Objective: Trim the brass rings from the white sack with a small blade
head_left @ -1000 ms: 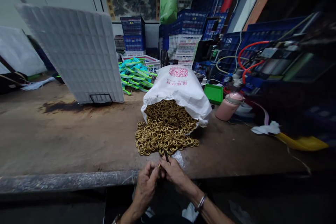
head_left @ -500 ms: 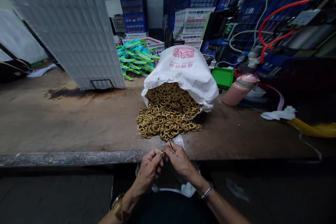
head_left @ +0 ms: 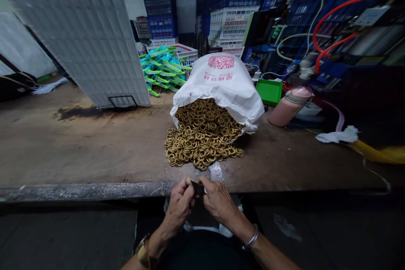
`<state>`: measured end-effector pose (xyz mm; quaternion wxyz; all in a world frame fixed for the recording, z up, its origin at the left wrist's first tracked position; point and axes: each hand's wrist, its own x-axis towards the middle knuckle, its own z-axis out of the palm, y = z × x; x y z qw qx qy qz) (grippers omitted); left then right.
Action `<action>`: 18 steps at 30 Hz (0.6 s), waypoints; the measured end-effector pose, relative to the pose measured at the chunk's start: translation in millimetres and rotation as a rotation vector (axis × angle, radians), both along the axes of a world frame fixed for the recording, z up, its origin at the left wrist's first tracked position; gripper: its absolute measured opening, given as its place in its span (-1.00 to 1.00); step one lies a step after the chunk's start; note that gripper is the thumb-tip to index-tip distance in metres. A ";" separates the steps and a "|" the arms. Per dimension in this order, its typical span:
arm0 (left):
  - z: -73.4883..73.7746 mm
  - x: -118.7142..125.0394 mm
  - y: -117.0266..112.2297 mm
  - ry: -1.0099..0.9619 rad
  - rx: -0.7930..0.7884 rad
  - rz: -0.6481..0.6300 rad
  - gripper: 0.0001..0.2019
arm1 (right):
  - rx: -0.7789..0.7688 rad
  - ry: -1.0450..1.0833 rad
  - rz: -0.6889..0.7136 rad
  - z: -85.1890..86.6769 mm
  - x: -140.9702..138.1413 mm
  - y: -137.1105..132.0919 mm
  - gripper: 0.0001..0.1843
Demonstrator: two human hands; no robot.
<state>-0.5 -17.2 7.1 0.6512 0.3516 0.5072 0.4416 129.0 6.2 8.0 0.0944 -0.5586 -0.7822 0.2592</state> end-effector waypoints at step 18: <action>-2.4 -10.6 -8.4 0.144 0.274 -0.056 -0.70 | -0.025 0.009 0.083 -0.8 4.0 -0.1 -0.70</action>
